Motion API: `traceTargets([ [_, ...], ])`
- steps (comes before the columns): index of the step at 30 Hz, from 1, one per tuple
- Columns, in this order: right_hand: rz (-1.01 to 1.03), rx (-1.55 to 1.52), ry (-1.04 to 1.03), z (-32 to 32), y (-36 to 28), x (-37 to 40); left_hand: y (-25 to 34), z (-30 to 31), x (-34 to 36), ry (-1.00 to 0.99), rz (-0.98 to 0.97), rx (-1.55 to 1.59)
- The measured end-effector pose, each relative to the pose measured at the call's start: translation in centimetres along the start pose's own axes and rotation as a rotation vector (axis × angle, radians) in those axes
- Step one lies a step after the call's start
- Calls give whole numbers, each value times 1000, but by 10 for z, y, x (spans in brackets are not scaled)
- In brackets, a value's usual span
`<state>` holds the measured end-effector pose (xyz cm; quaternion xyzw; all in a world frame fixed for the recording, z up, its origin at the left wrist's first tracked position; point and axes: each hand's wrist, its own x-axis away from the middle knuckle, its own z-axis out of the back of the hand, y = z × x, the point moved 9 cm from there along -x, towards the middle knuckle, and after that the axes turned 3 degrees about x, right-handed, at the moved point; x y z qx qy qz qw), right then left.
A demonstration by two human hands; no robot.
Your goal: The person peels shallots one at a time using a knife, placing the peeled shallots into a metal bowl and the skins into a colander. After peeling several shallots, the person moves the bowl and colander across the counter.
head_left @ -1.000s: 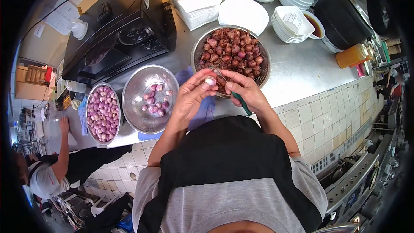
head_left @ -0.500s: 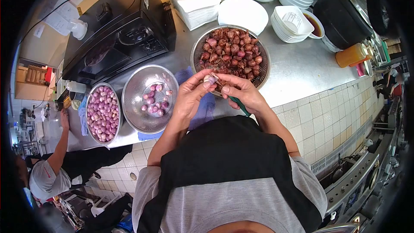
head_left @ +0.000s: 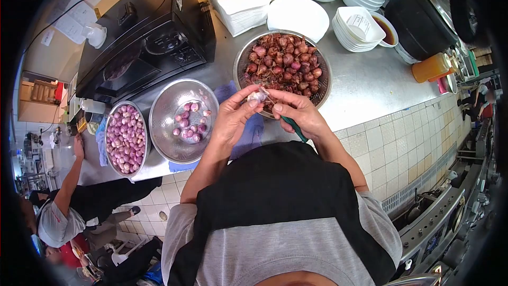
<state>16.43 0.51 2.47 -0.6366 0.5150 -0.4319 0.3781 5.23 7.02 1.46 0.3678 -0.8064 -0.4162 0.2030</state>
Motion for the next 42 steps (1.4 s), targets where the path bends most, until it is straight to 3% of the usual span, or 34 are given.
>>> traceTargets([
  [12,5,3,80,7,-5,0,-10,-1,1,-59,117,334],
  [15,77,30,136,15,-8,-3,-9,15,3,26,94,254],
  [18,113,142,181,26,-13,-2,19,39,18,79,-70,162],
  [20,115,206,202,31,-13,-2,48,74,34,308,-256,-337],
  [21,67,376,229,35,-12,-3,49,93,39,311,-259,-337],
  [22,19,546,255,37,-11,-3,45,117,43,350,-202,-585],
  [23,19,547,253,36,-12,-4,43,129,45,388,-141,-834],
  [24,106,766,267,30,-22,-3,47,126,47,391,-143,-834],
  [25,196,985,280,23,-31,-3,65,109,49,402,-221,-1211],
  [26,197,985,277,24,-29,-5,77,90,50,402,-299,-1588],
  [30,322,1078,248,10,-35,-6,98,50,19,396,-469,-1457],
  [32,16,1035,233,12,-27,-5,93,18,-9,173,-559,-1463],
  [33,18,1034,238,15,-23,-5,92,12,-24,168,-562,-1463],
  [35,151,898,222,16,-21,-4,67,-16,-54,-149,-559,-1513],
  [36,152,897,231,16,-25,-1,61,-20,-68,-159,-562,-1512],
  [39,17,689,184,15,-21,5,27,-38,-95,-336,-526,-1789],
  [42,50,501,124,17,-20,12,10,-37,-110,-276,-456,-2009],
])
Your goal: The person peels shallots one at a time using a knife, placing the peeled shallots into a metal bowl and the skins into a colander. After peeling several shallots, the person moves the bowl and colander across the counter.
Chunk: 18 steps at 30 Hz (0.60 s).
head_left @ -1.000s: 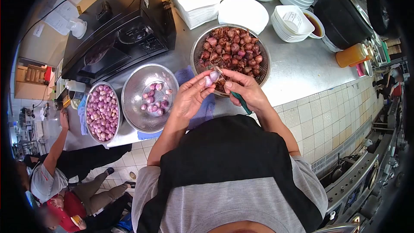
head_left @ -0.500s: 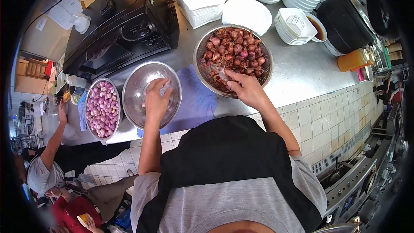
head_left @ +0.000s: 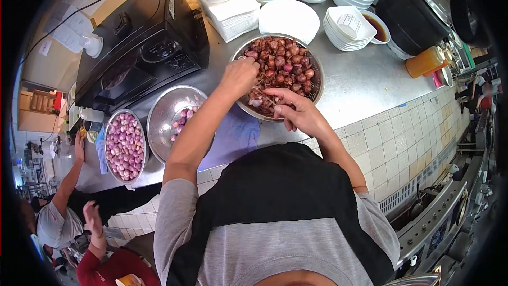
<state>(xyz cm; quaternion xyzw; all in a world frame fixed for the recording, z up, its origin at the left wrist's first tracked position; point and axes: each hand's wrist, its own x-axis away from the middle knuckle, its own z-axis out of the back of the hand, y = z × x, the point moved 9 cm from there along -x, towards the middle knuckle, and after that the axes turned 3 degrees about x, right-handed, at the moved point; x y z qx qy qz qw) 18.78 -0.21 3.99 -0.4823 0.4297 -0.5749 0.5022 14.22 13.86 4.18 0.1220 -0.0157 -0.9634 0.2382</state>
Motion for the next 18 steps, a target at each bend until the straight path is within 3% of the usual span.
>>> traceTargets([
  [4,30,-154,59,11,1,5,-1,-6,-3,70,-6,-91],
  [7,55,-216,121,21,0,9,10,30,16,221,-37,64],
  [9,70,-248,144,23,0,10,0,36,33,114,174,624],
  [10,68,-268,131,21,0,9,0,32,42,112,178,622],
  [12,65,-287,108,15,-2,8,-1,9,61,67,281,1493],
  [14,71,-277,25,-1,-6,6,5,10,77,38,329,1524],
  [18,82,-324,-65,-21,-8,1,9,8,94,171,443,1653],
])
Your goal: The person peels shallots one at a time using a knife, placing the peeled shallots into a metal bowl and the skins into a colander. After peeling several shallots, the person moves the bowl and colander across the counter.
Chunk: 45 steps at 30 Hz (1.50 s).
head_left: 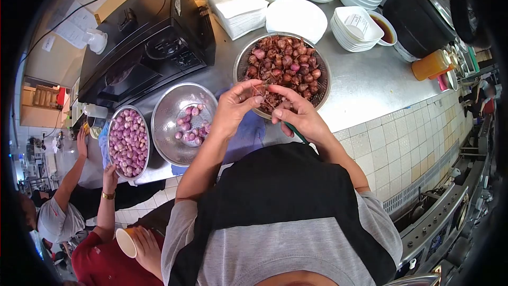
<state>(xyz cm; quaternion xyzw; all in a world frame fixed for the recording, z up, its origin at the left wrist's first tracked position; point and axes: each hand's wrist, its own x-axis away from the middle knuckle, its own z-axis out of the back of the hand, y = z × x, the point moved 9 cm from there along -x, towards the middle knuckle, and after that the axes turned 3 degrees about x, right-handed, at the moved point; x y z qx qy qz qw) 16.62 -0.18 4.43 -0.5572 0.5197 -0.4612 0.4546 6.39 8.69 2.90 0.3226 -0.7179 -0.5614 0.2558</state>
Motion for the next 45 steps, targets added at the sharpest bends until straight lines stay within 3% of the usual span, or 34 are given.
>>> traceTargets([
  [2,2,-37,-1,0,0,0,2,0,3,22,-71,198],
  [5,-26,-33,-13,1,3,3,-3,-2,6,24,-25,400],
  [18,-14,119,40,1,1,4,-11,-3,8,41,-31,402],
  [35,28,32,115,8,15,-11,-2,-7,20,239,-390,50],
  [39,26,-18,126,9,19,-9,-10,-3,12,124,-200,111],
  [41,9,-29,128,11,21,-10,-27,-4,5,29,-47,309],
  [45,26,-43,106,7,16,-10,-8,-10,17,112,-232,153],
])
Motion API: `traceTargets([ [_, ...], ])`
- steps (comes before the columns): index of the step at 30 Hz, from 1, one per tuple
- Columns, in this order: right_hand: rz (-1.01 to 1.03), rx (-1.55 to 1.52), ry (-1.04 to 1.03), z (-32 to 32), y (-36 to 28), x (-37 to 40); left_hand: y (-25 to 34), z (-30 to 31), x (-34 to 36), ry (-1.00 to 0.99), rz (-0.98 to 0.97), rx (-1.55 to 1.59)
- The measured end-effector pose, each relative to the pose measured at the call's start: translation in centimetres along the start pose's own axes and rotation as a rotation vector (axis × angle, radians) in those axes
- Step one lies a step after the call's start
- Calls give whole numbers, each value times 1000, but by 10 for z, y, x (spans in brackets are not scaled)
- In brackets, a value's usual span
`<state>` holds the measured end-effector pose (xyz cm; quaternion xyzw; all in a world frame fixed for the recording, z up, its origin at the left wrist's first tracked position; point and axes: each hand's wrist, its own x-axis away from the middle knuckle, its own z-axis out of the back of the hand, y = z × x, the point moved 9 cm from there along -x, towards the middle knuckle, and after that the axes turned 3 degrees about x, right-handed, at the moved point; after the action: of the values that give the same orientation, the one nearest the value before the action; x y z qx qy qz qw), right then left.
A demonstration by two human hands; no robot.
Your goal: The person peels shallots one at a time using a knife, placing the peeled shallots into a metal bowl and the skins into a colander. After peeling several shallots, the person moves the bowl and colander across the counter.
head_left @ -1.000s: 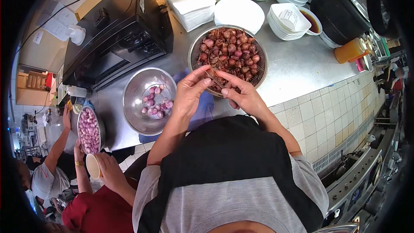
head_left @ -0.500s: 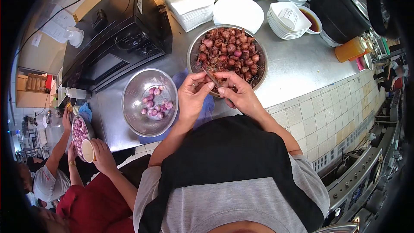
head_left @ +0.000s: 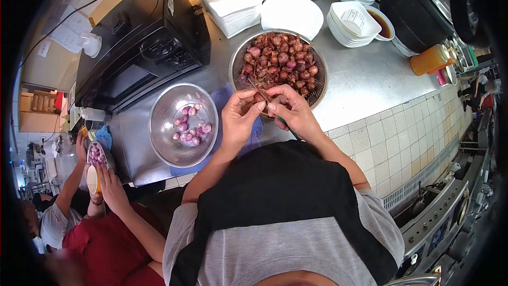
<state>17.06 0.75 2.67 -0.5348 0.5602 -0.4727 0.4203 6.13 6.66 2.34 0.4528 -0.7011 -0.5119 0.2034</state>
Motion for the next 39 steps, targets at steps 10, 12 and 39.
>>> traceTargets([
  [10,-117,-236,-74,1,-1,3,-7,9,-6,-92,217,95],
  [12,-80,-168,-69,-1,-3,3,-7,10,-6,-99,241,103],
  [39,-19,269,5,-2,-10,7,-22,11,0,112,293,433],
])
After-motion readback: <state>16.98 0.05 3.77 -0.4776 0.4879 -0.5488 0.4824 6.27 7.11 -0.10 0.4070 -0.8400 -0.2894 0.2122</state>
